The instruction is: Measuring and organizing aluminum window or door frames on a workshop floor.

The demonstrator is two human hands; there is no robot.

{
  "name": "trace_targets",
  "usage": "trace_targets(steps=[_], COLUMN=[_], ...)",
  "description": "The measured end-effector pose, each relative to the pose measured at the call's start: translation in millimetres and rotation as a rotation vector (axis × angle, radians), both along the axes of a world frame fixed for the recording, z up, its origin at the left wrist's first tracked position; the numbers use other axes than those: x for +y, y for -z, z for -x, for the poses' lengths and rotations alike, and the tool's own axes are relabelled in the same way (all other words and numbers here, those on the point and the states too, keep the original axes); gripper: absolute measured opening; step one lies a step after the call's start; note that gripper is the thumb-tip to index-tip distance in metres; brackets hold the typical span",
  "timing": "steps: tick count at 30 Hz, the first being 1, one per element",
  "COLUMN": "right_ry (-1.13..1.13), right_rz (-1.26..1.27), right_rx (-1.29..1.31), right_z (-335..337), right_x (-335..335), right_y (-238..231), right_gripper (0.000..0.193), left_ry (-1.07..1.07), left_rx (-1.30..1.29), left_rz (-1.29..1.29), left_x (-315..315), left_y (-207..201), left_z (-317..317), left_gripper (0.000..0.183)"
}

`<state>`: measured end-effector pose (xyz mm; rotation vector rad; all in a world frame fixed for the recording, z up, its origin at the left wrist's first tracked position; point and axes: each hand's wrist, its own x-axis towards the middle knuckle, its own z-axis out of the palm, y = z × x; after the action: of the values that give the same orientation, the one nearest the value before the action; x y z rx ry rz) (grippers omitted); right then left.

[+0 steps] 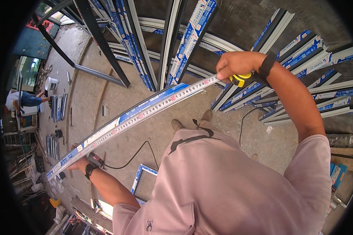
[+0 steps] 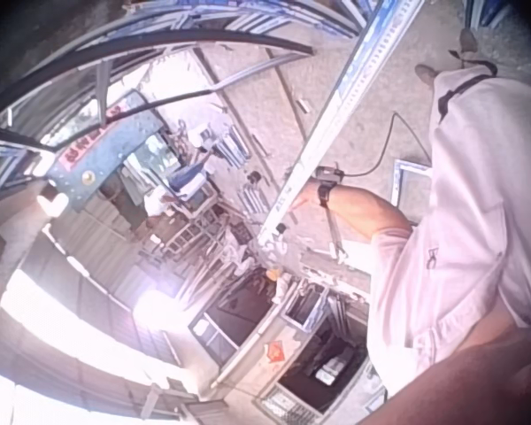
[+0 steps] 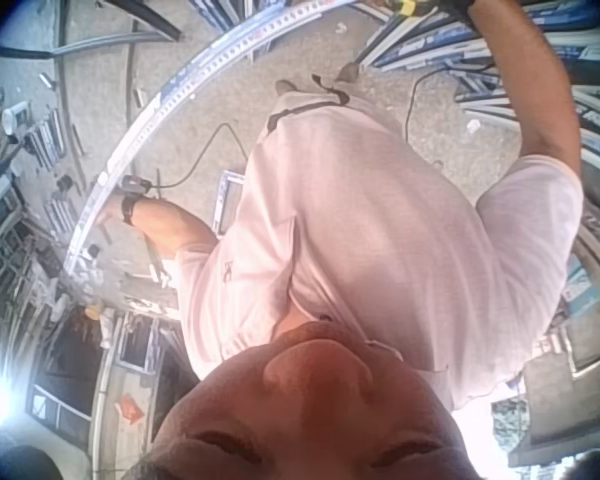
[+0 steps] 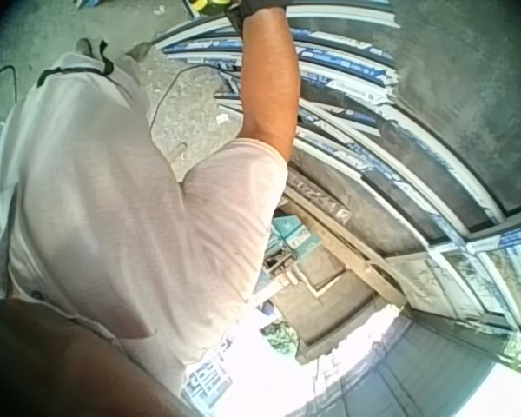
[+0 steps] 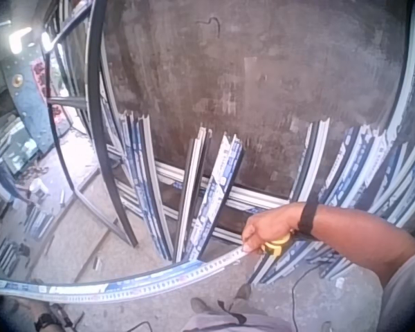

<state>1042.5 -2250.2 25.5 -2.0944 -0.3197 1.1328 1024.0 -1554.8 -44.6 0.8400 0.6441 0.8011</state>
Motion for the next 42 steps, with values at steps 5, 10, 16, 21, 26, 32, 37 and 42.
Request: trace_targets(steps=[5, 10, 16, 21, 26, 32, 37, 42], right_ry=[-0.002, 0.012, 0.018, 0.031, 0.028, 0.015, 0.014, -0.011], right_rz=[0.024, 0.031, 0.025, 0.039, 0.067, 0.070, 0.042, 0.053], right_rx=[-0.017, -0.040, -0.072, -0.070, -0.088, -0.106, -0.121, -0.173], right_z=[0, 1, 1, 0, -2, -3, 0, 0], right_x=[0, 1, 3, 3, 6, 5, 3, 7], right_y=[0, -1, -2, -2, -4, 3, 3, 10], right_gripper=[0.028, 0.028, 0.027, 0.026, 0.026, 0.026, 0.028, 0.029], left_ry=[0.007, 0.026, 0.006, 0.001, 0.003, -0.008, -0.014, -0.011], left_rx=[0.013, -0.015, -0.046, -0.021, -0.025, -0.030, 0.014, -0.021], left_rz=[0.034, 0.064, 0.106, 0.119, 0.143, 0.152, 0.090, 0.116], left_x=[-4, 8, 24, 18, 28, 11, -1, 34], left_y=[-1, 9, 16, 12, 14, 5, -2, 9], left_z=[0, 1, -1, -2, -2, -2, -3, -2], left_gripper=[0.100, 0.103, 0.105, 0.105, 0.107, 0.105, 0.102, 0.106])
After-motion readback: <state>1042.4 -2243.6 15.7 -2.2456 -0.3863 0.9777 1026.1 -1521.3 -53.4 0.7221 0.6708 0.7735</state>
